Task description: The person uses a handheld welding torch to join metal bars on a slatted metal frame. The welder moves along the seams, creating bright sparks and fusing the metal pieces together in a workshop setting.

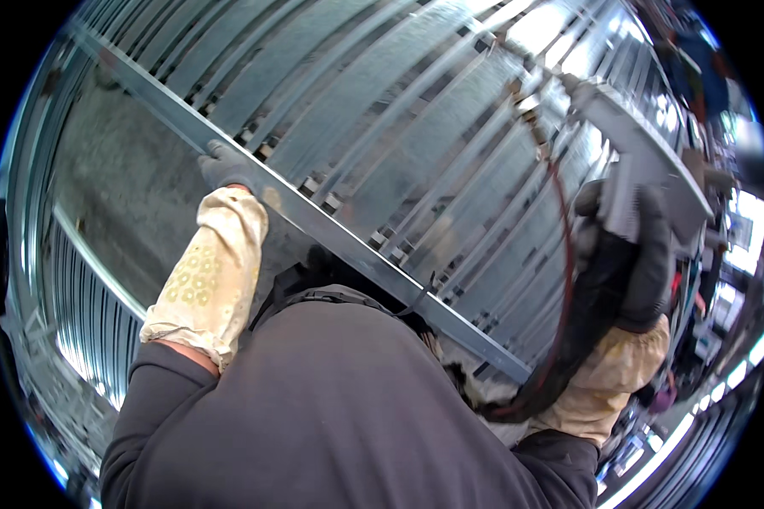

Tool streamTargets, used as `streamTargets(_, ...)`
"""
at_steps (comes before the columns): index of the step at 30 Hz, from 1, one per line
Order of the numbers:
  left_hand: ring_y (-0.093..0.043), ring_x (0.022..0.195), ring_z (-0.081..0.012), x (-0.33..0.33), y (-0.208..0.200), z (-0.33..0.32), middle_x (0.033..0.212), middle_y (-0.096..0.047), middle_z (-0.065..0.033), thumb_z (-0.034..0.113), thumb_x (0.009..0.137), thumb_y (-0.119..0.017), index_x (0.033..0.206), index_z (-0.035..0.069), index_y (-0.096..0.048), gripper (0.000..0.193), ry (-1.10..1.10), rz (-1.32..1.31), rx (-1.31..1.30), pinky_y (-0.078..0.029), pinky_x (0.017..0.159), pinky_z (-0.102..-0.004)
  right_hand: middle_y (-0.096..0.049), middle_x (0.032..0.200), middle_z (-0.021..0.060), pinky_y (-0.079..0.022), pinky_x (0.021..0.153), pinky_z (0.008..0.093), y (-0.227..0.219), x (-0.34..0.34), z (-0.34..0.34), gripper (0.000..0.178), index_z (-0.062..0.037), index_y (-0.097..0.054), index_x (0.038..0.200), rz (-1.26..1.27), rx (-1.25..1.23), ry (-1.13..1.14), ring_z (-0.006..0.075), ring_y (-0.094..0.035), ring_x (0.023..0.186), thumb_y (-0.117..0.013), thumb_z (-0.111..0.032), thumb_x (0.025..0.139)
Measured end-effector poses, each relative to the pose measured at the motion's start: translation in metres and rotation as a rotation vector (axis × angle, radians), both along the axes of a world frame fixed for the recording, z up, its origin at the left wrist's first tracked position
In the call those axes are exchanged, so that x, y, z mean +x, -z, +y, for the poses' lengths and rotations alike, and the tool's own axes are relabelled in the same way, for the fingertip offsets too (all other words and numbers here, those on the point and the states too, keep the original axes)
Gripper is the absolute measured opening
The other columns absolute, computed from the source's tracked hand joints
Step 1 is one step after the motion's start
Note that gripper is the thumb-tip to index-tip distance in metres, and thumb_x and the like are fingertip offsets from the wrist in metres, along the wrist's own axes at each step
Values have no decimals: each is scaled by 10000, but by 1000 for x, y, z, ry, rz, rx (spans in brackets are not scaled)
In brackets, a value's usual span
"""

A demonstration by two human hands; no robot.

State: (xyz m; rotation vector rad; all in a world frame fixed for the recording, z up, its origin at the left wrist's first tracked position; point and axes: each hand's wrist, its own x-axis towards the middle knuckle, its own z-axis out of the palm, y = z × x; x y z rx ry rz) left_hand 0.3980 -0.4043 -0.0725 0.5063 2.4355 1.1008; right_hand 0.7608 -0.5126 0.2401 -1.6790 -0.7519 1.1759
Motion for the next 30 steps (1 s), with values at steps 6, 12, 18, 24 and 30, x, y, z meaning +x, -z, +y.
streamTargets(6, -638, 1032, -430, 1, 8, -4, 1124, -619, -325, 407, 993, -382, 1266, -123, -482, 604, -24, -181, 19, -532, 851, -493, -635, 997, 121, -531, 717, 335, -83, 74, -153, 490, -2, -451, 1255, -24, 360, 21, 203, -613, 870, -409, -422, 1007)
streamTargets(12, -638, 1047, -399, -7, 19, 2, 1161, -631, -262, 462, 983, -401, 1290, -53, -502, 608, -72, -332, 12, -529, 852, -473, -628, 1073, 186, -529, 810, 377, -162, 87, -350, 584, 35, -382, 1363, -255, 428, 274, 236, -628, 955, -417, -420, 999)
streamTargets(18, -632, 1062, -392, -17, 33, 10, 1162, -634, -252, 473, 983, -399, 1281, -44, -514, 608, 4, -316, -14, -523, 860, -463, -612, 1012, 162, -504, 745, 358, -214, 66, -468, 527, 22, -415, 1299, -469, 538, 499, 215, -596, 877, -429, -410, 999)
streamTargets(24, -627, 1077, -384, -36, 53, 20, 1164, -636, -242, 485, 983, -398, 1272, -36, -525, 609, 113, -220, -112, -517, 869, -452, -595, 951, 137, -479, 681, 340, -212, 81, -535, 473, 8, -448, 1236, -573, 635, 668, 194, -564, 799, -442, -400, 998)
streamTargets(30, -621, 1092, -377, -58, 115, 11, 1165, -639, -232, 497, 984, -396, 1263, -27, -537, 610, 269, -130, -145, -512, 877, -441, -578, 889, 112, -454, 617, 321, -208, 146, -561, 423, -6, -481, 1173, -611, 680, 720, 174, -533, 721, -454, -390, 998)
